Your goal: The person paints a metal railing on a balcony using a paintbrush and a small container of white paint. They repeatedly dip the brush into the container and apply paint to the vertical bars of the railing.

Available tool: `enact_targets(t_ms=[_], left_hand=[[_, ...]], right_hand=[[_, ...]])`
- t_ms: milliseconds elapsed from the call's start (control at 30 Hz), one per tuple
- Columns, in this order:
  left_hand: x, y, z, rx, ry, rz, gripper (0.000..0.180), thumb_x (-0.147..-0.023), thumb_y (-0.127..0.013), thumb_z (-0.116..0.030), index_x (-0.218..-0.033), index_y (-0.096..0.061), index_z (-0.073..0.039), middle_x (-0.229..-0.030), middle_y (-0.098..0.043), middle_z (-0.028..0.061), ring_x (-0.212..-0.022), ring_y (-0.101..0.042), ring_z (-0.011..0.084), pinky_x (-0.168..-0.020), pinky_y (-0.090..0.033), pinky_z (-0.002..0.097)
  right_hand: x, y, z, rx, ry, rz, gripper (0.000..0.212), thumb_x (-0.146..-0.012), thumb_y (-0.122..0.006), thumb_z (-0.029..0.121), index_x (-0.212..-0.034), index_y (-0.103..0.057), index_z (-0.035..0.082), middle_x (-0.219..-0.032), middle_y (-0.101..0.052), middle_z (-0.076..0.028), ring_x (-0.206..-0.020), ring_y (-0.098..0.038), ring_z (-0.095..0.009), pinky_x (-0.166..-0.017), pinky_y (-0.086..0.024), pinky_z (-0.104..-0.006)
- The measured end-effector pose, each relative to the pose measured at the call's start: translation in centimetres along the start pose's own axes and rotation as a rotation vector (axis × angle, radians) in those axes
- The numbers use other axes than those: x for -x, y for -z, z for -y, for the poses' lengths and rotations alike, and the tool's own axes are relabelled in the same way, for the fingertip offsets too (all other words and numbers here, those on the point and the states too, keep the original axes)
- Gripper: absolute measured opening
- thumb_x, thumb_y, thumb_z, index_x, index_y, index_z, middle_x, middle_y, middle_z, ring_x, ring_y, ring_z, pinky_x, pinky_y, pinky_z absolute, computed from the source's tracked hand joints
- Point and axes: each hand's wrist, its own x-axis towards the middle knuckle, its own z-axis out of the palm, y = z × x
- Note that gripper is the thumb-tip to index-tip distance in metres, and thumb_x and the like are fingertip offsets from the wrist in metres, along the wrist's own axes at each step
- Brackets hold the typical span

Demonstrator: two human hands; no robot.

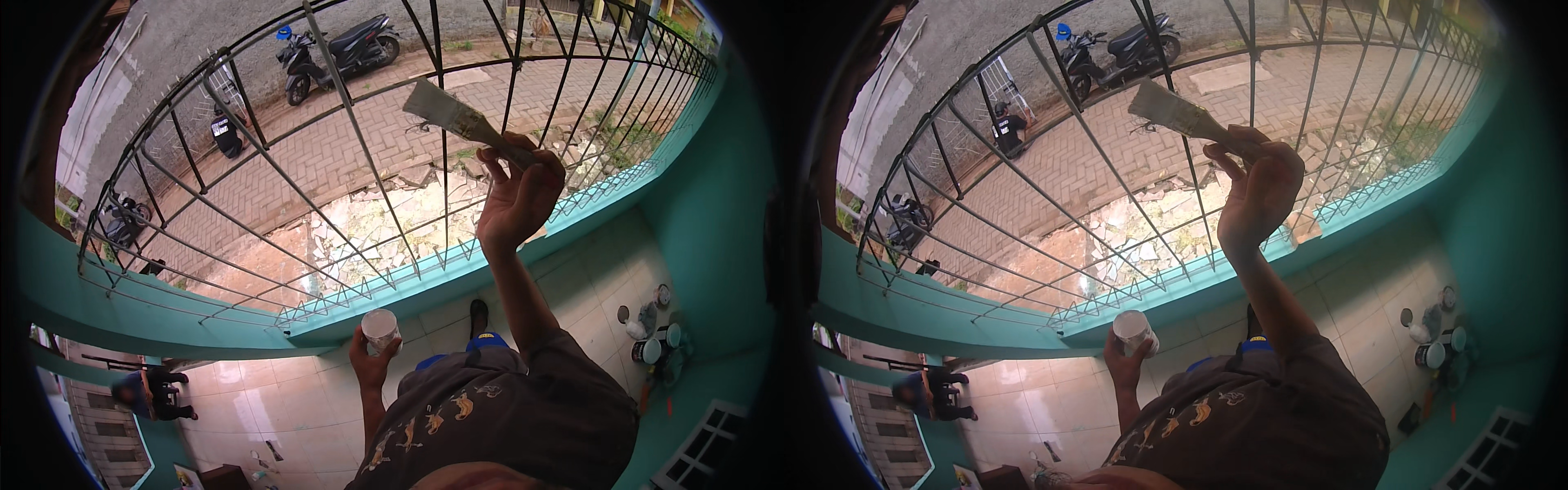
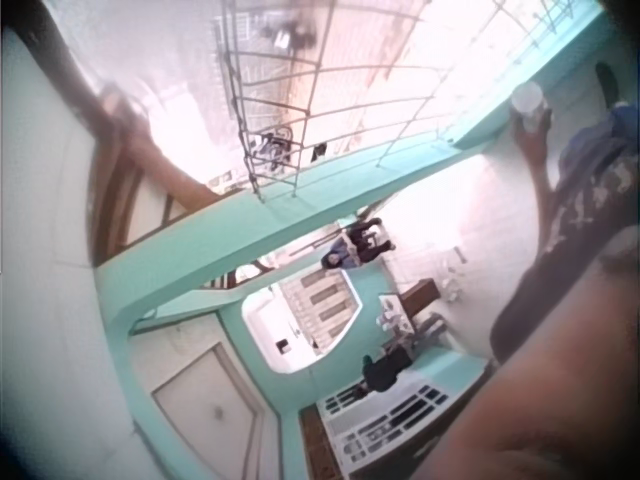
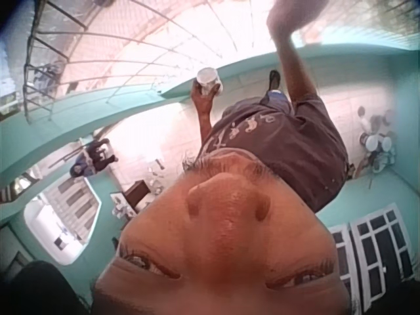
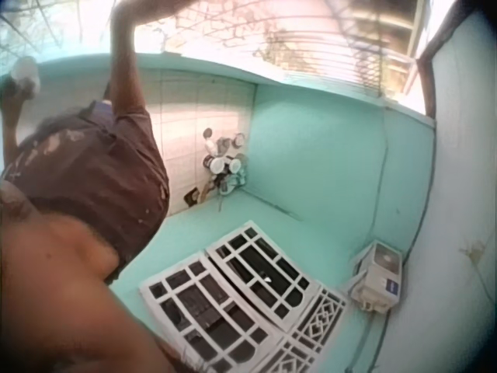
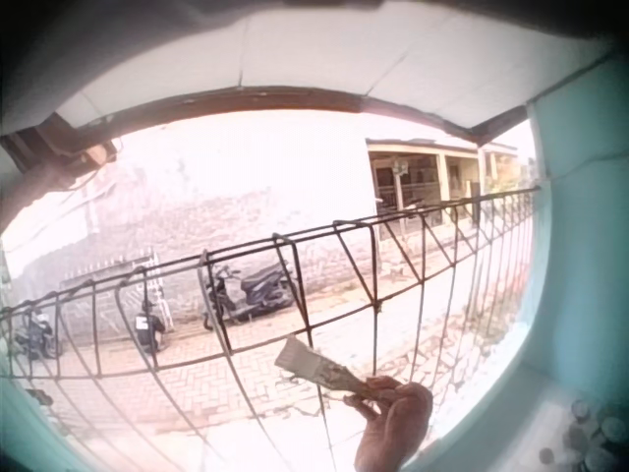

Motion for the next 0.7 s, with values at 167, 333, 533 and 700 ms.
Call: enact_targets(t_ms=[167, 333, 533, 700], left_hand=[[-0.3, -0.5, 0.1, 0.072, -0.083, -0.063, 0.058, -0.068, -0.088, -0.017, -0.117, -0.059, -0.003, -0.109, -0.065, 0.0091, -0.105, -0.061, 0.0218, -0.095, -0.046, 0.037], [-0.9, -0.7, 0.3, 0.055, -0.085, -0.059, 0.06, -0.069, -0.088, -0.016, -0.119, -0.058, -0.003, -0.111, -0.065, 0.0089, -0.107, -0.061, 0.0218, -0.096, -0.045, 0.037], [-0.9, -0.7, 0.4, 0.089, -0.065, -0.038, 0.062, -0.068, -0.088, -0.016, -0.121, -0.057, -0.003, -0.112, -0.065, 0.0089, -0.108, -0.06, 0.0219, -0.097, -0.045, 0.0369], [-1.5, -0.6, 0.6, 0.058, -0.055, -0.026, 0.061, -0.068, -0.088, -0.016, -0.119, -0.058, -0.003, -0.111, -0.065, 0.0086, -0.107, -0.06, 0.0216, -0.097, -0.045, 0.0369]], right_hand=[[-1.1, -1.7, -1.0, 0.002, -0.035, 0.107, 0.025, -0.103, -0.047, 0.02, -0.122, -0.041, 0.006, -0.119, -0.058, -0.025, -0.099, -0.066, -0.033, -0.084, -0.06, -0.0457], [0.0, -0.2, -0.2, 0.098, 0.046, -0.007, 0.028, -0.102, -0.05, 0.025, -0.122, -0.041, 0.006, -0.119, -0.058, -0.025, -0.095, -0.067, -0.033, -0.079, -0.061, -0.0453], [-0.6, -1.2, -0.8, 0.154, 0.035, 0.027, 0.029, -0.102, -0.049, 0.024, -0.122, -0.039, 0.006, -0.118, -0.058, -0.026, -0.093, -0.068, -0.033, -0.079, -0.061, -0.0454], [0.2, -0.1, 0.1, 0.147, 0.097, -0.02, 0.031, -0.101, -0.052, 0.026, -0.121, -0.039, 0.006, -0.116, -0.06, -0.026, -0.09, -0.068, -0.033, -0.077, -0.062, -0.0446]])
